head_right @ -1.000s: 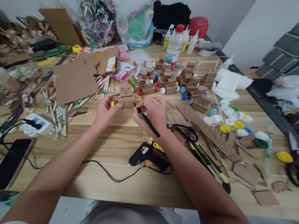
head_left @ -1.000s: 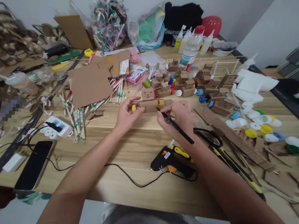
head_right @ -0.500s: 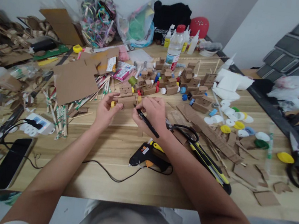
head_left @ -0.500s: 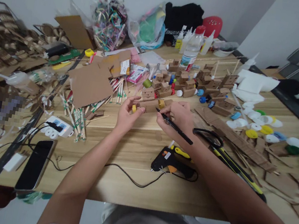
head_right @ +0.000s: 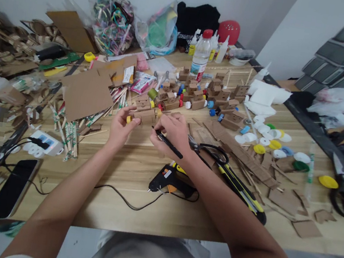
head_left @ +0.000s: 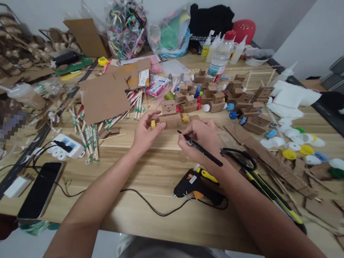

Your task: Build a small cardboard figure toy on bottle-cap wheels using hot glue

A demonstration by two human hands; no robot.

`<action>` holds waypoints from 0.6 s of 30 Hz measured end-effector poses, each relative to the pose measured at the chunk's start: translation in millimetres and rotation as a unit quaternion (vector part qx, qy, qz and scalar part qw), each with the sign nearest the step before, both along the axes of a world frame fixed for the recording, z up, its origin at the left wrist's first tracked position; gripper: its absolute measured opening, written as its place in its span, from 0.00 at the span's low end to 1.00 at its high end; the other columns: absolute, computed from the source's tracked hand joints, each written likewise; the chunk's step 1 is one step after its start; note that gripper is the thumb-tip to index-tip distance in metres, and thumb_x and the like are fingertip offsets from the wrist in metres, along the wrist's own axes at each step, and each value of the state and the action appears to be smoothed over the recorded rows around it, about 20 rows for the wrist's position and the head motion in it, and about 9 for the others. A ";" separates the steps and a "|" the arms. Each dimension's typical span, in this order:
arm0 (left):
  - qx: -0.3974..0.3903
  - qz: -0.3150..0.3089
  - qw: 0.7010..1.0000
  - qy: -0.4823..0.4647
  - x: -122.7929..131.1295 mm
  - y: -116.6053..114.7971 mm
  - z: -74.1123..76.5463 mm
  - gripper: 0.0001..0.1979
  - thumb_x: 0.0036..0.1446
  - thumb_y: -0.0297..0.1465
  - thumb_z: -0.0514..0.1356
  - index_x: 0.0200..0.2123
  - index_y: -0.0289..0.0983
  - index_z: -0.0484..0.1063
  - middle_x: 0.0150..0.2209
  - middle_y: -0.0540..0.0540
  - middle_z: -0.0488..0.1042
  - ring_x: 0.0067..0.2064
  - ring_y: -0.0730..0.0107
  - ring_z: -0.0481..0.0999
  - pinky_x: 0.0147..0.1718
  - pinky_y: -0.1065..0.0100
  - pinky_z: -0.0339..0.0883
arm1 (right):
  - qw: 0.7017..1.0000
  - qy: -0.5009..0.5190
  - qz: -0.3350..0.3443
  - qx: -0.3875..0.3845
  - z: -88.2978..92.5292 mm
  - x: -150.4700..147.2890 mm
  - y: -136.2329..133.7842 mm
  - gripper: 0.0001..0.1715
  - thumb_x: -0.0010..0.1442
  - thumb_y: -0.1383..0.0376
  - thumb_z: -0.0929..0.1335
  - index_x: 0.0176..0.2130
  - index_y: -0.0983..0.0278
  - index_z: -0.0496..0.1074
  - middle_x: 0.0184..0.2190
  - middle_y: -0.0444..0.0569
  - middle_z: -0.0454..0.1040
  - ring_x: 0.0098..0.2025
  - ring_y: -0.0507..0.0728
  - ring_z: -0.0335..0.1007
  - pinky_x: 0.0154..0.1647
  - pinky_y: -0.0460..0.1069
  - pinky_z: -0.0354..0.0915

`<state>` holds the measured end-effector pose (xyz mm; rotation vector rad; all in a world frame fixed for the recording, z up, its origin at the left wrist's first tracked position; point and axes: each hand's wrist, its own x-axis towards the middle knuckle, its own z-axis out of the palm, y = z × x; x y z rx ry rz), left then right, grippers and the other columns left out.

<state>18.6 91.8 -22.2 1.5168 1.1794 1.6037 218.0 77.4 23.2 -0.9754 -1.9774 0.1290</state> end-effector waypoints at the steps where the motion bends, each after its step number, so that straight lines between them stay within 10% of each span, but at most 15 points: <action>1: 0.001 -0.001 1.000 0.000 -0.1 0.2 -0.2 0.27 0.53 0.52 0.73 0.48 0.43 0.77 0.36 0.49 0.77 0.38 0.64 0.79 0.41 0.63 0.75 | 1.000 0.003 -0.007 -0.002 0.9 0.5 -0.3 0.17 0.50 0.70 0.70 0.25 0.55 0.58 0.20 0.39 0.70 0.27 0.57 0.71 0.40 0.56 0.68; 18: 0.009 0.003 1.000 -0.011 1.1 -1.1 1.7 0.27 0.51 0.54 0.74 0.46 0.42 0.78 0.35 0.49 0.77 0.38 0.66 0.79 0.41 0.65 0.74 | 0.997 0.012 0.006 0.076 -2.6 2.9 2.1 0.17 0.52 0.71 0.68 0.28 0.55 0.56 0.22 0.38 0.72 0.29 0.56 0.72 0.39 0.55 0.65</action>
